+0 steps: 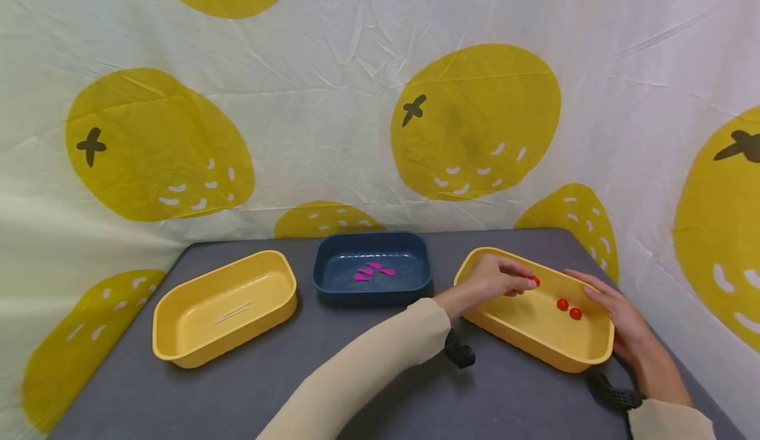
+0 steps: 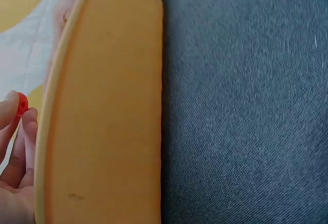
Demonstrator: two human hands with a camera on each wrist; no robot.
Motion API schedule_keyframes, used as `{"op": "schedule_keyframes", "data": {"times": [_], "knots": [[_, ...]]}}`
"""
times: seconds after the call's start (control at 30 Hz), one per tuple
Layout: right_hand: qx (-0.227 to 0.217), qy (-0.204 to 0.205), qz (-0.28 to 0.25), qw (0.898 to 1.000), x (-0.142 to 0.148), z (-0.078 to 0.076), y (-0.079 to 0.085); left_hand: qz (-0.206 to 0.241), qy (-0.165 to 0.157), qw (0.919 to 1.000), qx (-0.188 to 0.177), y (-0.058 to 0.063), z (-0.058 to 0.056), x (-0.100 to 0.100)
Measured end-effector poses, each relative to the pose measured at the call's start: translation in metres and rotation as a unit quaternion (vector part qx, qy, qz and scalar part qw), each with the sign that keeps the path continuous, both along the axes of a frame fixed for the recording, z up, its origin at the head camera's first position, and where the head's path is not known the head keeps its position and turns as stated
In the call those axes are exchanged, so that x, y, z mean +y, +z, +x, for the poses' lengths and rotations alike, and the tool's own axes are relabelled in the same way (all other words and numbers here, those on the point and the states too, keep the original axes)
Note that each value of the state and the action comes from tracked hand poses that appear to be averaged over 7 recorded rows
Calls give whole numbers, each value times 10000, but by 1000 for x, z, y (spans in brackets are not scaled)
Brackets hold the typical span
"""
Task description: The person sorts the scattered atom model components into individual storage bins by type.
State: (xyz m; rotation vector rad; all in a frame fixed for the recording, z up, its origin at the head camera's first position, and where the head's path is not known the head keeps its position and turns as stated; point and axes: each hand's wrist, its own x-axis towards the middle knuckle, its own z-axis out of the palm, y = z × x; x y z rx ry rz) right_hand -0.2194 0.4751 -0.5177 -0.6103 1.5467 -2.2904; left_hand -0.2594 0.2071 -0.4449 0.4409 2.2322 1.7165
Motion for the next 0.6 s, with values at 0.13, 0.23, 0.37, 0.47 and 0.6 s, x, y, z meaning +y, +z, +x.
{"op": "schedule_keyframes", "data": {"times": [0.13, 0.23, 0.37, 0.47, 0.6], "knots": [[-2, -15, -24, 10000, 1, 1, 0, -556, -105, 9980, 289, -3, 1, 5], [-50, -13, -31, 10000, 0, 3, 1, -919, -162, 9946, 456, -5, 1, 9], [-52, -61, 1, 10000, -1, 4, 1, -1133, -221, 9915, 595, -9, 0, 13], [-38, -100, 22, 9999, -2, 3, 2, -1265, -225, 9893, 691, -10, -2, 14], [-10, -104, -3, 9999, -1, 3, 2, -1518, -326, 9839, 885, -10, -4, 16]]}}
